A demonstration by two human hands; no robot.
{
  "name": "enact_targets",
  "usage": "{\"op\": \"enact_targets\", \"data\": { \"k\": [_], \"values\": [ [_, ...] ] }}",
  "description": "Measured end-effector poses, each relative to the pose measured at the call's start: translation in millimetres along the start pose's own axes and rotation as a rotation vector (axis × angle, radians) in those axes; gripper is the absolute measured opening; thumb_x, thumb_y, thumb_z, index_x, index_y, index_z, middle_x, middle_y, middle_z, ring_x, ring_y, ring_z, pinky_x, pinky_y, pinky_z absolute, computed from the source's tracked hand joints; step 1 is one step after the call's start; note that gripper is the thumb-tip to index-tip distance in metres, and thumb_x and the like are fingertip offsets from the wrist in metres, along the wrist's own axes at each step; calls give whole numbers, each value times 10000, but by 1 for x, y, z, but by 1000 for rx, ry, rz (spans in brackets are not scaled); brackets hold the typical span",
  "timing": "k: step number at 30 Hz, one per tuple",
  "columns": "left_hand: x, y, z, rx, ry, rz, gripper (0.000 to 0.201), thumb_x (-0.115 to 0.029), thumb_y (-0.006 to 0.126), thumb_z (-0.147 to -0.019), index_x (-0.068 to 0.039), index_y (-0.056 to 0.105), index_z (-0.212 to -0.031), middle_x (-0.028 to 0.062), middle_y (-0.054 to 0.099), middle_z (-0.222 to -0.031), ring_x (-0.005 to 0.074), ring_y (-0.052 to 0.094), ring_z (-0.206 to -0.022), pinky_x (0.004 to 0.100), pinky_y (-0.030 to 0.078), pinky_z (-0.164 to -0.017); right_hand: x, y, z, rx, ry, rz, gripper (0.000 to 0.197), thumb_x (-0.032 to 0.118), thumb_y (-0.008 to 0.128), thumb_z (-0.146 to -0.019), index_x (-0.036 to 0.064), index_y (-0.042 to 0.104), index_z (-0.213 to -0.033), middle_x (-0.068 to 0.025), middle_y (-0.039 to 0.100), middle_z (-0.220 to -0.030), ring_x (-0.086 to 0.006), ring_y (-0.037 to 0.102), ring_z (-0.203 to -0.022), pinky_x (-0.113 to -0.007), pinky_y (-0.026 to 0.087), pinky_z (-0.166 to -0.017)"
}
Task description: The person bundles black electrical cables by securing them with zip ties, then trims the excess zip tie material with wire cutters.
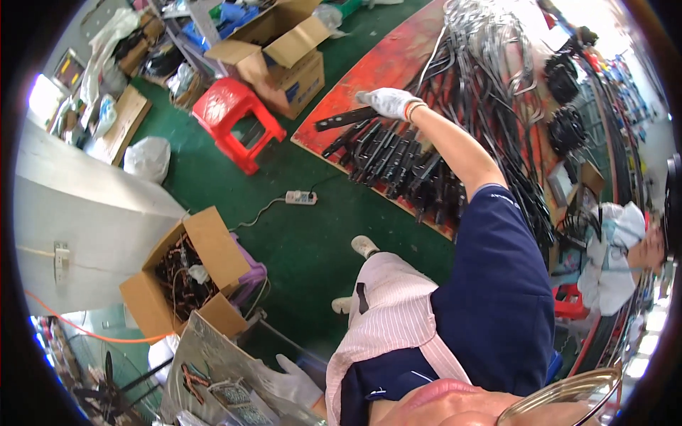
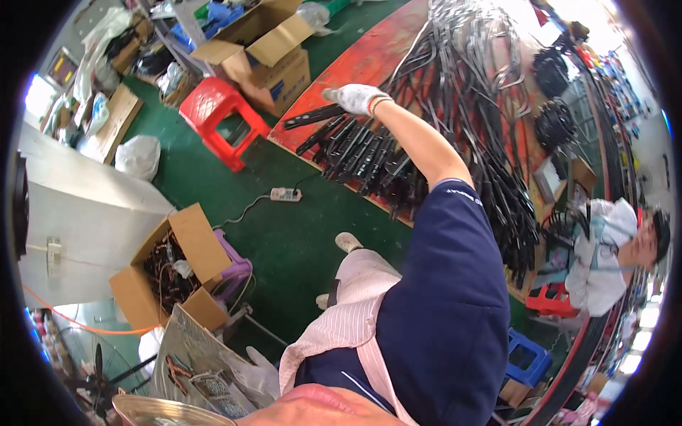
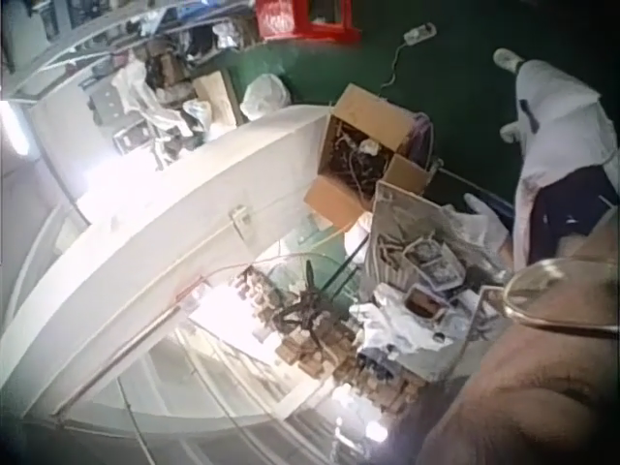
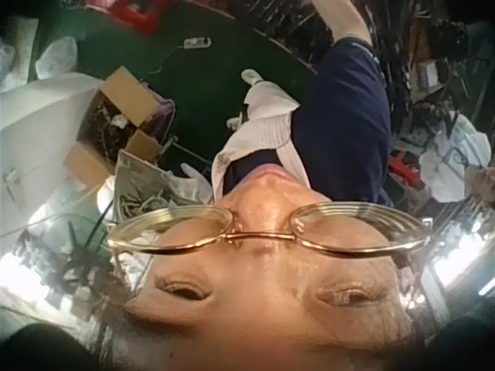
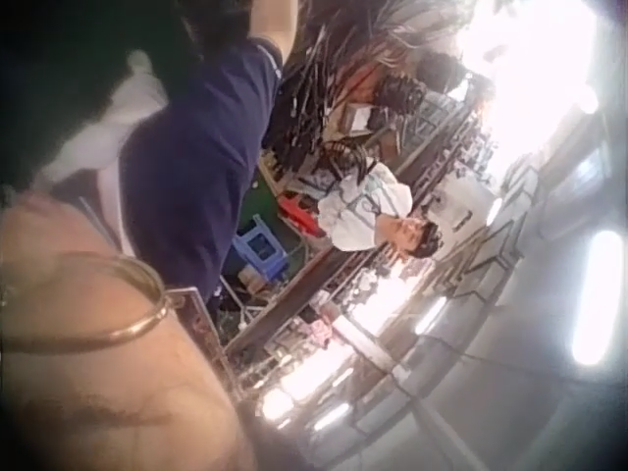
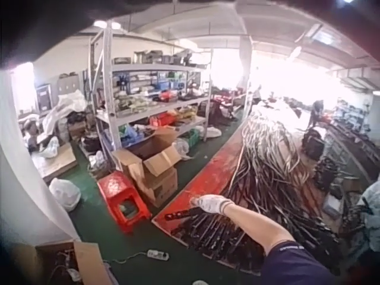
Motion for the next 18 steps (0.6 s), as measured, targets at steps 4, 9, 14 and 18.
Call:
{"op": "enact_targets", "data": {
  "k": [4,9,14,18],
  "values": [
    [-38,-7,-33,-324,478,88,326,-250,615,-932,0,563,-1135,184,600,-1172,343,578,-1110,518,434,-1007,191,32,132,367,-243,11,375,295,426,-973,255,561,-1321,-151,694,-948,-280,691,-781,-413,536,-627],
    [-7,-33,-34,-582,614,157,296,-247,663,-905,-26,567,-1078,141,629,-1028,347,620,-966,545,469,-945,369,183,265,896,-1120,-396,524,280,627,-873,78,479,-1333,-203,647,-1099,-312,660,-1007,-422,546,-780],
    [136,54,-9,-297,243,425,352,-170,714,-846,41,594,-1101,170,666,-939,351,655,-843,458,524,-836,333,127,284,388,-946,-30,403,304,660,-832,108,570,-1172,-138,669,-993,-337,679,-858,-438,547,-641],
    [39,42,0,54,273,1065,303,-124,717,-875,20,575,-1101,61,583,-854,140,533,-731,299,477,-679,393,80,326,-308,-1290,154,196,323,629,-814,135,571,-816,-61,588,-797,-242,663,-707,-372,535,-499]
  ]
}}
Point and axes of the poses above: each hand's wrist, its own z-axis away from the middle knuckle, its own y-axis out of the palm, x = y × z, the point moved 4 cm from there along -z, towards the middle knuckle
